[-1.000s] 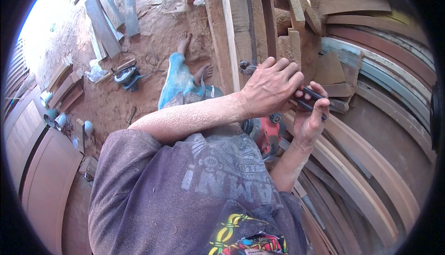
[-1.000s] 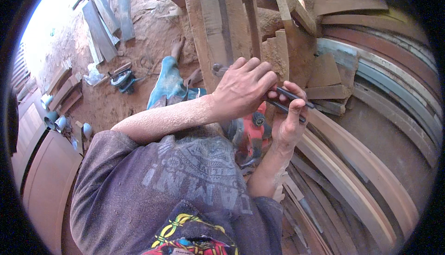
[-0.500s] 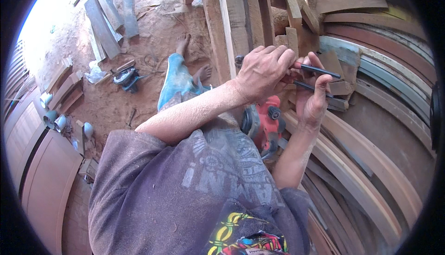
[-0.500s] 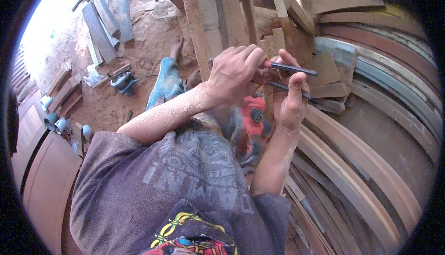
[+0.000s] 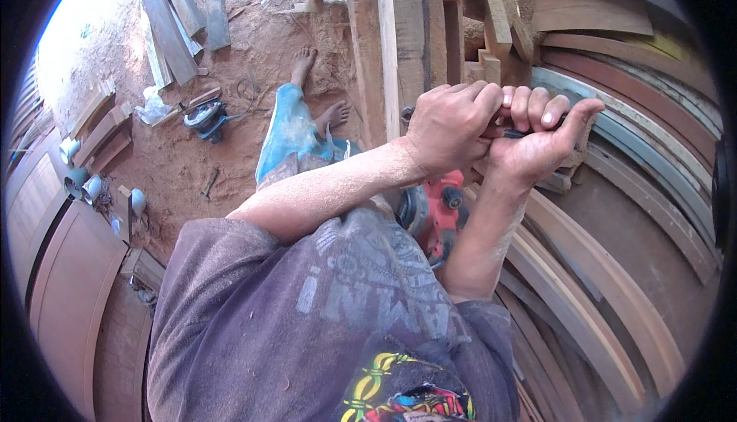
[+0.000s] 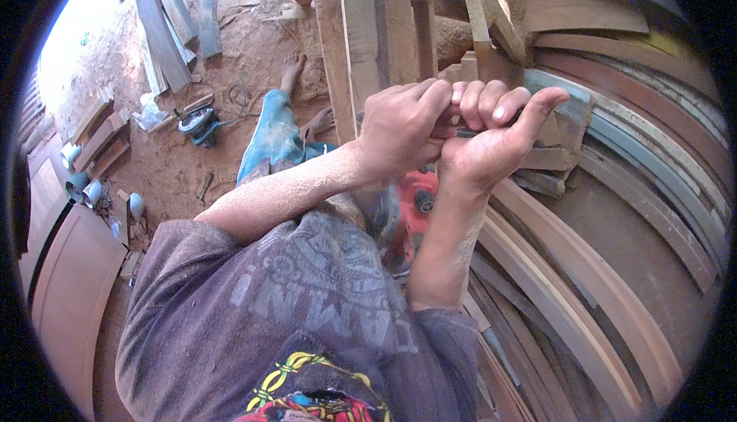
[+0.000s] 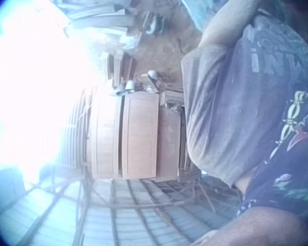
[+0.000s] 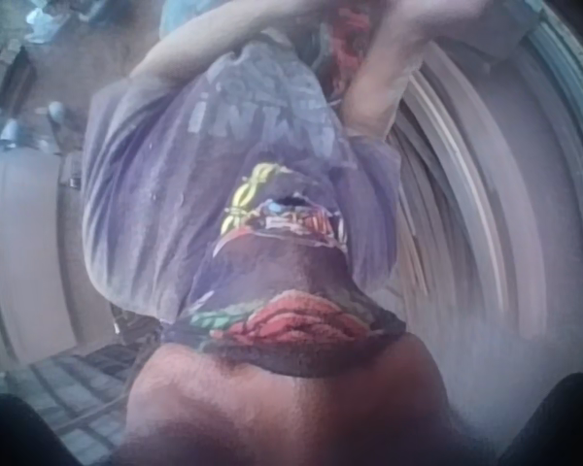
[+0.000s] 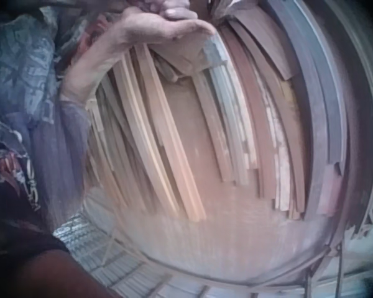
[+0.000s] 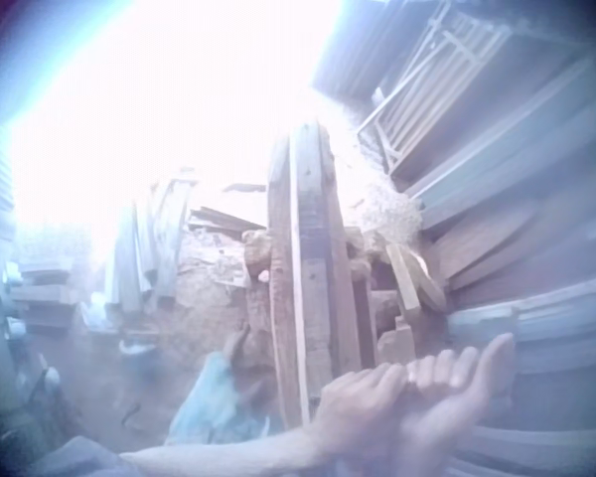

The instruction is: The person uses a handheld electric sander to smooth the surfaces of a wooden plank. They repeatedly flip the plank to sand different sides and edges, occasionally pausing to inspect the wood or adjust their grip.

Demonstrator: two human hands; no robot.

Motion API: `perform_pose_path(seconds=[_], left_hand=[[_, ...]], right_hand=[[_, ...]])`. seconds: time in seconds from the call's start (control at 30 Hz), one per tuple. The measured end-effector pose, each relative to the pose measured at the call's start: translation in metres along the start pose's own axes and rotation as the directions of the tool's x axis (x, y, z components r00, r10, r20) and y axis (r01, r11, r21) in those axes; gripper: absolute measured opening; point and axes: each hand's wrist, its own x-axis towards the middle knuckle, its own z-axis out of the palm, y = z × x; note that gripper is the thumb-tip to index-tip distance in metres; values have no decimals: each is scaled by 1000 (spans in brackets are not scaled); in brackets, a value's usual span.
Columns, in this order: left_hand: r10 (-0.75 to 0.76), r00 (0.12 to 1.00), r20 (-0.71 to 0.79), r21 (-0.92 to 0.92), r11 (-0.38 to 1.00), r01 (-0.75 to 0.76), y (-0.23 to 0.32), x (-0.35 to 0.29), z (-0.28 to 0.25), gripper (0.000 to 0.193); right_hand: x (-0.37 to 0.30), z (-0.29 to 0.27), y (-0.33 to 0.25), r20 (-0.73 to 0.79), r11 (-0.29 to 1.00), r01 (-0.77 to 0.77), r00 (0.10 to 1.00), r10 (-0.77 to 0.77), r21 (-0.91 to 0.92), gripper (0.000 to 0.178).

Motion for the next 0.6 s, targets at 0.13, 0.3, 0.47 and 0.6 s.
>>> perform_pose_path(seconds=[0.13, 0.3, 0.47, 0.6], left_hand=[[-90, 995, 40, 9, 996, 89, -1, 10, 1, 34], [-86, 968, 237, 45, 996, 77, 1, 14, -3, 33], [90, 906, 413, -83, 995, -61, 18, -36, 23, 33], [142, 871, 470, -123, 988, -94, 17, -41, 11, 36]], right_hand=[[25, 0, 6, -50, 997, -72, 996, 72, -17, 70], [26, -21, 6, -87, 993, -104, 990, 108, 47, 68], [-41, -86, -3, -261, 998, 11, 965, 6, 63, 66], [-73, -93, -5, -213, 1000, 19, 977, -19, 2, 63]])
